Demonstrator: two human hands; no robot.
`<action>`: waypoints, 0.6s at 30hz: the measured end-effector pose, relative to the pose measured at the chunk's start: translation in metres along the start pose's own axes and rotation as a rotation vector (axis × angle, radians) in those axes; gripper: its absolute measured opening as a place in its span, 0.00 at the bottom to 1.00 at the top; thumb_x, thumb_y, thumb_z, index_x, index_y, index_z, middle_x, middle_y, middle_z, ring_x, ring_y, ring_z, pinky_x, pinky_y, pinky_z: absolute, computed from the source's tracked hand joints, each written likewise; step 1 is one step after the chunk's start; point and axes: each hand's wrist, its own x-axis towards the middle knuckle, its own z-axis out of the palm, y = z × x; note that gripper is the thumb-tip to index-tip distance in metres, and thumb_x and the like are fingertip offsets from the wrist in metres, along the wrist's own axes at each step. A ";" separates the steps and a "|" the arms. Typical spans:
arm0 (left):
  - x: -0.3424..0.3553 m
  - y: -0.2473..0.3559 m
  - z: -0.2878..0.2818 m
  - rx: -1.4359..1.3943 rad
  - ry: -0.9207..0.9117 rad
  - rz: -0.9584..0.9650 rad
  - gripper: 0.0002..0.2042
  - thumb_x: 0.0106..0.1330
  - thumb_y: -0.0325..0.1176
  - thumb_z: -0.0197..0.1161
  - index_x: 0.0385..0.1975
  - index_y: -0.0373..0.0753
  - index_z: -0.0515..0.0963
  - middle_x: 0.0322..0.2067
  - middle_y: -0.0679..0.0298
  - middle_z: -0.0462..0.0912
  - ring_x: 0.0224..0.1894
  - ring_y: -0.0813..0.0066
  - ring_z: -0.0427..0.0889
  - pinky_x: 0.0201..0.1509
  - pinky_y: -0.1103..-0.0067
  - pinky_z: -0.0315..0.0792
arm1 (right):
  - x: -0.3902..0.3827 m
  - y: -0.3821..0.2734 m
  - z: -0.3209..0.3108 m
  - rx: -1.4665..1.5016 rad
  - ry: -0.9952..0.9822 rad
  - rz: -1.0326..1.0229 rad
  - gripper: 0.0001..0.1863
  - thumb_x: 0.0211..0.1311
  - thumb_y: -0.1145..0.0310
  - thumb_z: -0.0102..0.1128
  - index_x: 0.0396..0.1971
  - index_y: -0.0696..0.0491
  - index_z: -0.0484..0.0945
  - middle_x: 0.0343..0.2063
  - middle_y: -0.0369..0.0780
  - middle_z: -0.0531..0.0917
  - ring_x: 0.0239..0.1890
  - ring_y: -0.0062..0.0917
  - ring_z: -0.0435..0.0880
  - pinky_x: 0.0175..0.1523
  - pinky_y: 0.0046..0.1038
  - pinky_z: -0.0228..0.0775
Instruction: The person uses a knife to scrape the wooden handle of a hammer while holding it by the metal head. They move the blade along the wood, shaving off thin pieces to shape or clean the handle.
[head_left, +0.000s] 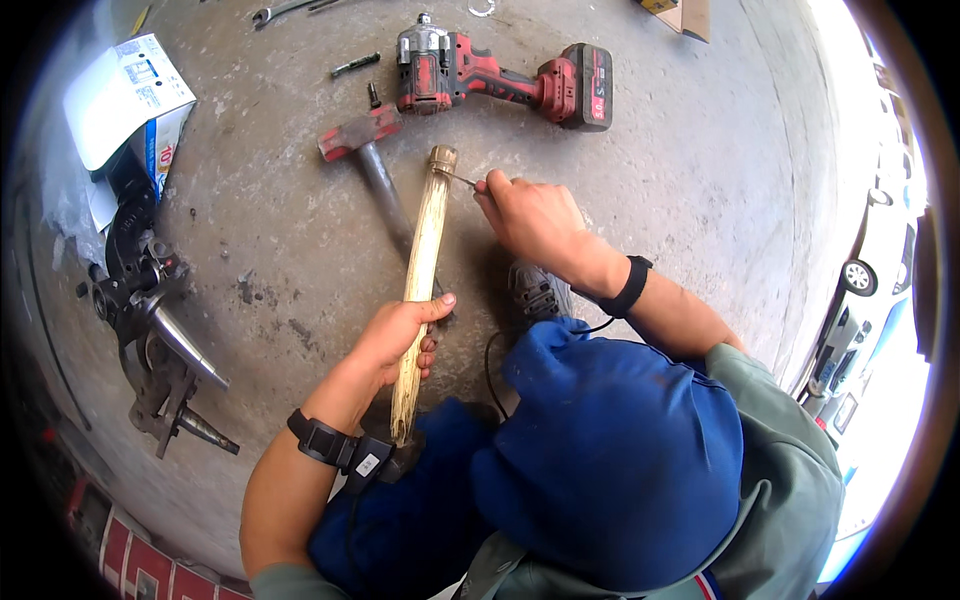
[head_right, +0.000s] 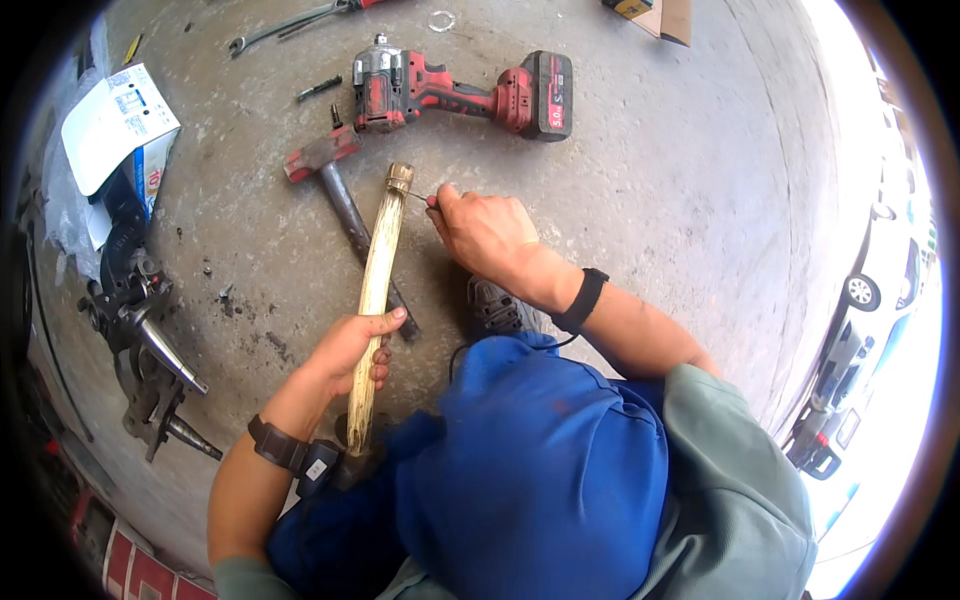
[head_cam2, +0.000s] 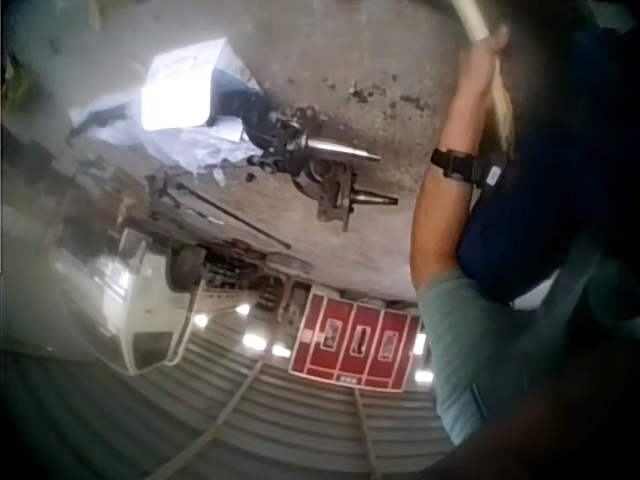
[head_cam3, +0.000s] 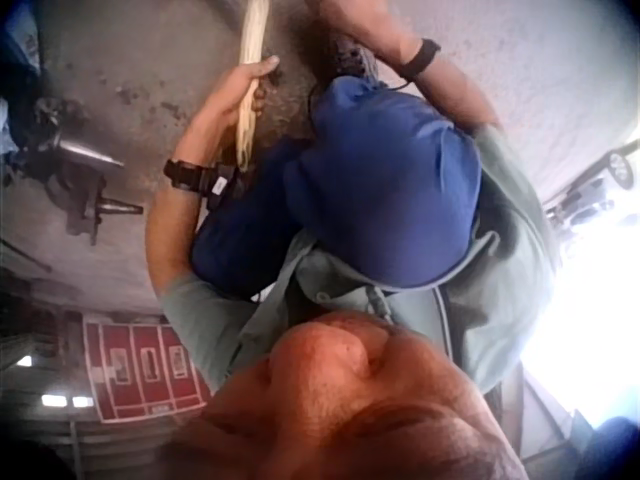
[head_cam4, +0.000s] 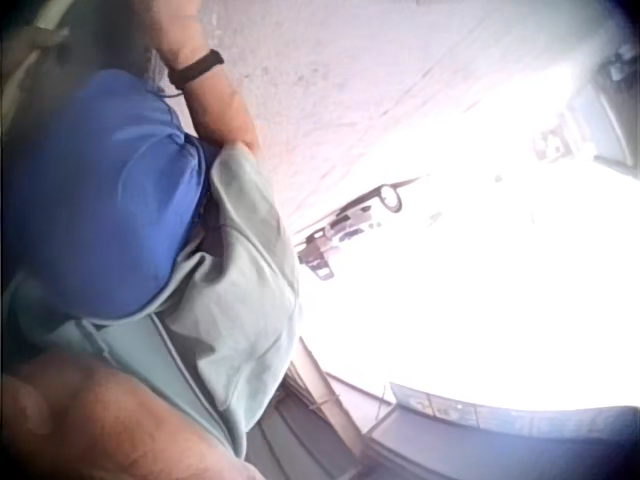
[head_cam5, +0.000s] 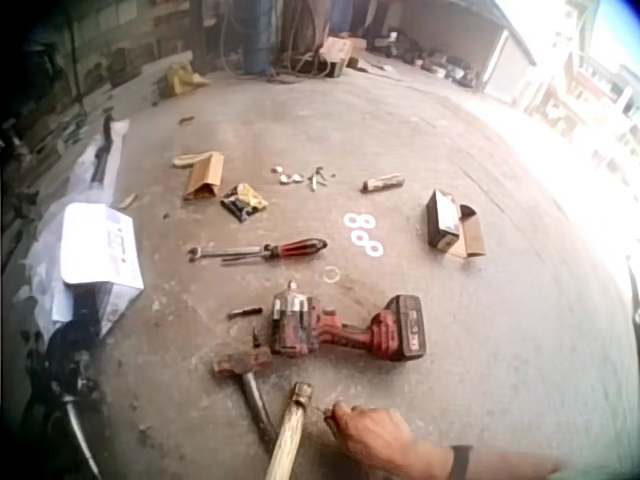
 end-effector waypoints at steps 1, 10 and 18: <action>0.001 0.001 0.003 0.010 0.010 0.007 0.21 0.64 0.49 0.71 0.28 0.41 0.68 0.16 0.68 0.66 0.13 0.75 0.67 0.18 0.74 0.65 | 0.001 0.005 -0.001 -0.018 0.018 0.030 0.16 0.77 0.56 0.45 0.36 0.55 0.70 0.20 0.48 0.82 0.24 0.49 0.83 0.29 0.48 0.75; 0.009 0.000 0.007 0.086 0.103 0.060 0.18 0.66 0.45 0.70 0.30 0.39 0.71 0.16 0.67 0.67 0.13 0.75 0.68 0.18 0.74 0.65 | 0.012 0.012 -0.018 0.001 0.034 -0.071 0.15 0.77 0.57 0.45 0.36 0.54 0.70 0.22 0.48 0.83 0.24 0.48 0.83 0.29 0.47 0.76; 0.012 -0.005 0.000 0.075 0.099 0.057 0.17 0.66 0.44 0.70 0.30 0.38 0.71 0.16 0.67 0.67 0.13 0.75 0.68 0.17 0.75 0.65 | 0.009 -0.001 -0.019 0.032 -0.195 -0.069 0.12 0.74 0.61 0.48 0.39 0.56 0.71 0.25 0.49 0.85 0.30 0.48 0.86 0.35 0.48 0.77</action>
